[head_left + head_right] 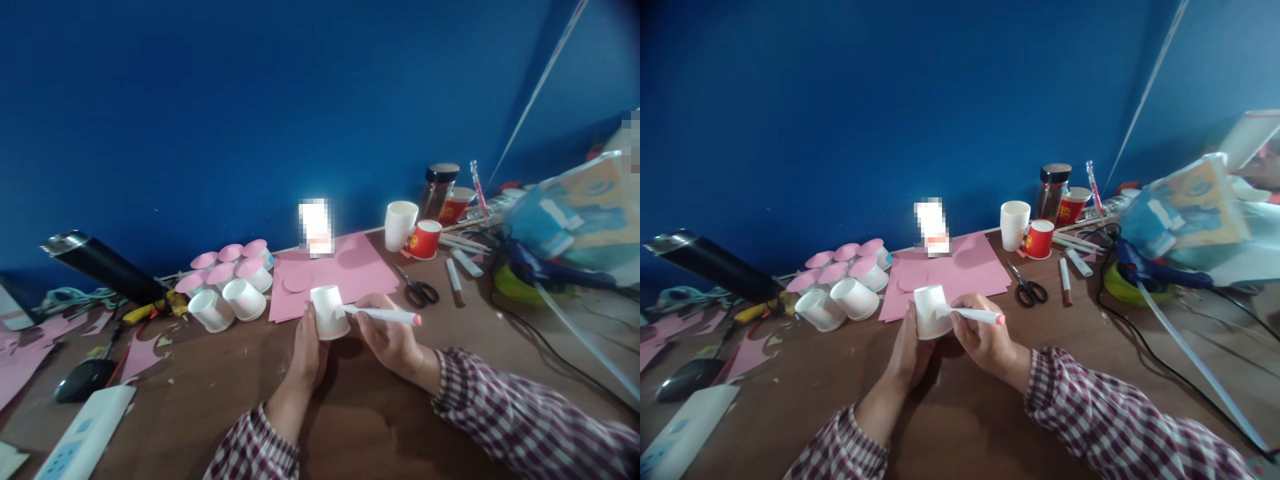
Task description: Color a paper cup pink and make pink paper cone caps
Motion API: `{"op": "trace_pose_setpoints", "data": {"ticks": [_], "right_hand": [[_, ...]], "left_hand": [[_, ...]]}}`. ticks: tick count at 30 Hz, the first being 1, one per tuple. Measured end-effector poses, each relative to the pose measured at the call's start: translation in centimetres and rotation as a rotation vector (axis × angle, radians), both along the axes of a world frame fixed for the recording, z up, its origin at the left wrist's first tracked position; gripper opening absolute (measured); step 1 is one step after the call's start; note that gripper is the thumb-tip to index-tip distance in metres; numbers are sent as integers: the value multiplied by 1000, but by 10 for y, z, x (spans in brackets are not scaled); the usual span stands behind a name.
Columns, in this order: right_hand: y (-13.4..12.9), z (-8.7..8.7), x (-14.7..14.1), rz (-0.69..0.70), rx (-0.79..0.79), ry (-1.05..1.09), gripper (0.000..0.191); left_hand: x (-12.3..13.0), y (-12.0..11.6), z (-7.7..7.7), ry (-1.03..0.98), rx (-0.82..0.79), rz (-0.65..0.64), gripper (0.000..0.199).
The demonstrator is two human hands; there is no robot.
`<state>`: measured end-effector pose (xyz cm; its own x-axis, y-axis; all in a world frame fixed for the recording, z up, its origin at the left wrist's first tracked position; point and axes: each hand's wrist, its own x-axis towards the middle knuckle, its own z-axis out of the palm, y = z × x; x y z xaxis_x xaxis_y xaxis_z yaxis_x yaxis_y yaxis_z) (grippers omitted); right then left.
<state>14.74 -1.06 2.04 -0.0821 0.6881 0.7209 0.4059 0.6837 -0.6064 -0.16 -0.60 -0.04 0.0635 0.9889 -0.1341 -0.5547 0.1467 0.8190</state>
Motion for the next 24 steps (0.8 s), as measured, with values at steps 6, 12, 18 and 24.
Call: {"op": "trace_pose_setpoints", "data": {"ticks": [6, 12, 18, 24], "right_hand": [[-5, 0, -3, -27, 24, -72, 8], [-7, 0, -3, -15, 52, -79, 10], [-8, 1, -4, 1, 26, -73, 12], [-7, 2, -4, 24, -12, -91, 9]], "left_hand": [[-1, 0, 2, -39, 14, -20, 52], [-1, 2, -1, -85, -32, -7, 55], [-2, 0, -1, -39, 22, -2, 53], [-2, 0, -3, -18, 37, 1, 53]]}}
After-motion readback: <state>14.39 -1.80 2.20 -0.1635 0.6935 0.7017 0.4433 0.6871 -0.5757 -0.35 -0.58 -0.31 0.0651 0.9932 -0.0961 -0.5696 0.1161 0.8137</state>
